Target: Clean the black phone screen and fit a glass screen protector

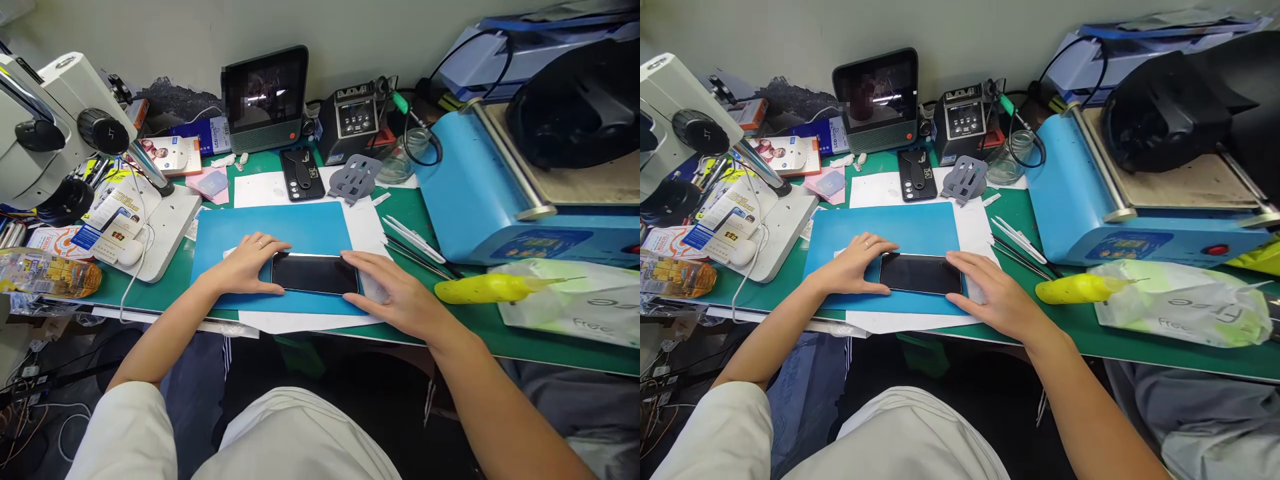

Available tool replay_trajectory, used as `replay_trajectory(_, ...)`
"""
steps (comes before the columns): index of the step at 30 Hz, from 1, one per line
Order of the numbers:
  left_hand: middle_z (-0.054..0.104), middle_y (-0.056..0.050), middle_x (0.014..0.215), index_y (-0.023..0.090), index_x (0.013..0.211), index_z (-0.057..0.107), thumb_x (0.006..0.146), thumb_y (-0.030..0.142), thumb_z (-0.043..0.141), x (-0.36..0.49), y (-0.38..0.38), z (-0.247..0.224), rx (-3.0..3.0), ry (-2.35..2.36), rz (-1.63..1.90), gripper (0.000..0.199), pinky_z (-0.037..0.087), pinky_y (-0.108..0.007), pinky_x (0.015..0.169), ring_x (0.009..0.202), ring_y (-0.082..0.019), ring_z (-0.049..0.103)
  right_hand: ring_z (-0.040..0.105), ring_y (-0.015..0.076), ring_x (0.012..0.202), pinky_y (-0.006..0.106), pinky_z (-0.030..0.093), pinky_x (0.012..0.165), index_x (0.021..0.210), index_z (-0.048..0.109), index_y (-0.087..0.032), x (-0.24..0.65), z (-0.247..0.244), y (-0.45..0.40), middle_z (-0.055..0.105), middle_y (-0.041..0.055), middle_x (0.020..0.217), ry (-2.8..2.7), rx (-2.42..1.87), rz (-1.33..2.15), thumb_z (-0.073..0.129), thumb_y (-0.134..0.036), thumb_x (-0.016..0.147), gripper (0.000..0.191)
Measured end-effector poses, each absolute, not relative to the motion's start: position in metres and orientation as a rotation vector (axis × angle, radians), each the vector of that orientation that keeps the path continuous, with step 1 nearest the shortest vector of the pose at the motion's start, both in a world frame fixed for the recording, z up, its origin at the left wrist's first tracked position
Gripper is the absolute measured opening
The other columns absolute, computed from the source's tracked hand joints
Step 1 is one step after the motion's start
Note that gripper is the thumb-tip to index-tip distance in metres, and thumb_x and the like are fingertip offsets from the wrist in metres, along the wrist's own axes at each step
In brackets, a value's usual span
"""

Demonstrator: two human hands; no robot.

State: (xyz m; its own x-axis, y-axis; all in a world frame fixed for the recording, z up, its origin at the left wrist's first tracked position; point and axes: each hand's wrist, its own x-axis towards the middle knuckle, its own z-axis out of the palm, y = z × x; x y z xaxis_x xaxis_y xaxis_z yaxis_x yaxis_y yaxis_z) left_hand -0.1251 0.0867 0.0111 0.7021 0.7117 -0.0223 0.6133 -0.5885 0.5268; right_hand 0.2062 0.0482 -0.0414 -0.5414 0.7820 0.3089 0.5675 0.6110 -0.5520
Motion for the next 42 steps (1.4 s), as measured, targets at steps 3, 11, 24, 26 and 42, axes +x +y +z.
replay_trajectory(3,0.06,-0.013,0.135,0.027,0.148,0.047,0.083,0.058,0.079,-0.1256,0.0881,0.0122,2.398,1.011,0.262,0.079,0.041,-0.049,0.105,0.125,-0.036,0.053,0.058,0.0321,0.136,0.052,0.053,0.111,0.157,0.04,-0.033,0.207,-0.0403,0.0476,0.059,0.0105,0.15,-2.313,-1.08,0.555,0.064,-0.039,0.098,0.064)
replay_trajectory(11,0.066,-0.01,0.135,0.028,0.147,0.049,0.082,0.051,0.083,-0.1323,0.0927,0.0116,2.358,0.932,0.317,0.076,0.044,-0.046,0.106,0.122,-0.032,0.06,0.058,0.032,0.136,0.051,0.052,0.112,0.157,0.038,-0.037,0.2076,-0.039,0.0481,0.059,0.0086,0.15,-2.318,-1.072,0.571,0.065,-0.038,0.097,0.066)
replay_trajectory(24,0.065,-0.012,0.133,0.027,0.145,0.051,0.085,0.048,0.081,-0.1335,0.0926,0.0111,2.4,0.901,0.344,0.071,0.046,-0.046,0.104,0.121,-0.032,0.062,0.059,0.0325,0.135,0.053,0.051,0.113,0.156,0.04,-0.036,0.2075,-0.0359,0.0473,0.059,0.0089,0.149,-2.29,-1.072,0.62,0.066,-0.038,0.097,0.065)
replay_trajectory(26,0.066,-0.012,0.131,0.026,0.145,0.051,0.085,0.048,0.081,-0.1333,0.0925,0.0108,2.41,0.905,0.346,0.07,0.046,-0.046,0.104,0.119,-0.032,0.062,0.058,0.0322,0.136,0.053,0.051,0.113,0.156,0.04,-0.036,0.207,-0.0354,0.0475,0.059,0.009,0.149,-2.287,-1.082,0.616,0.066,-0.037,0.097,0.064)
replay_trajectory(42,0.065,-0.012,0.131,0.025,0.145,0.051,0.087,0.046,0.079,-0.1338,0.093,0.0103,2.407,0.901,0.339,0.068,0.046,-0.047,0.103,0.118,-0.032,0.061,0.058,0.0309,0.136,0.05,0.051,0.113,0.156,0.042,-0.034,0.2072,-0.0369,0.0468,0.059,0.0088,0.149,-2.303,-1.109,0.613,0.065,-0.04,0.097,0.063)
